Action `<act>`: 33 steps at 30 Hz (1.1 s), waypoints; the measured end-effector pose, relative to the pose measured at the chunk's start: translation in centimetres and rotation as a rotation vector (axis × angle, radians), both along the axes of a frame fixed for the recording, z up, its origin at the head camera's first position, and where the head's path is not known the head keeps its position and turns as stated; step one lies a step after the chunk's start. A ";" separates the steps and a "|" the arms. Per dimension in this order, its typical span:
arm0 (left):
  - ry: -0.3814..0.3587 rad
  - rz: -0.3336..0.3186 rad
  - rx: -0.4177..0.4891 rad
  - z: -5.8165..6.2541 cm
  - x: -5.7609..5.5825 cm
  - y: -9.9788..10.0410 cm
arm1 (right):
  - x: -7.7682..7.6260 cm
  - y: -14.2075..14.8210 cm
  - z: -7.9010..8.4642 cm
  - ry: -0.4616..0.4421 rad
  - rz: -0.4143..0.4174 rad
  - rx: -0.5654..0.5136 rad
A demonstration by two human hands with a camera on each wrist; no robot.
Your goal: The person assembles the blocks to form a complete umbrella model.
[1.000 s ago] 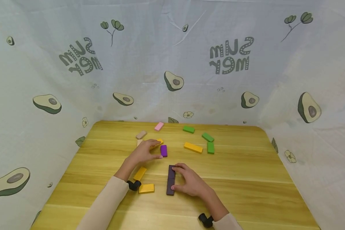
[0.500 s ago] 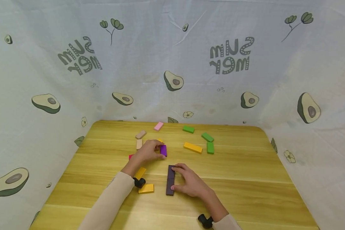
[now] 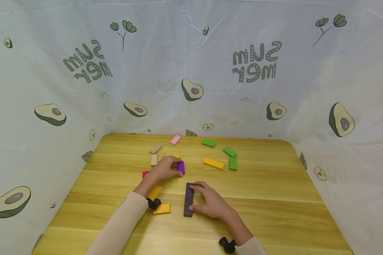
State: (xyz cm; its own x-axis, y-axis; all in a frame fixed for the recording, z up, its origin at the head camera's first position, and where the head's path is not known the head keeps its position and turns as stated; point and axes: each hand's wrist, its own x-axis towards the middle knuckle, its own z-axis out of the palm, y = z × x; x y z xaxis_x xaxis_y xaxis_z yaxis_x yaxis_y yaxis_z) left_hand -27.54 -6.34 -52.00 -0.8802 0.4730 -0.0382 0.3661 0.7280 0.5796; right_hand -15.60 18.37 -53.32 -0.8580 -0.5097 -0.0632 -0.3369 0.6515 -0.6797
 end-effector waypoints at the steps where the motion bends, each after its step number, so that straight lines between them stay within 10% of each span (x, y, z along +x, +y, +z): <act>1: 0.005 -0.005 -0.002 0.0 0.1 0.0 | 0.0 0.0 0.0 -0.003 0.000 -0.002; 33: 0.022 -0.144 0.035 -0.4 2.2 2.6 | -0.1 0.1 -0.2 0.044 0.014 -0.035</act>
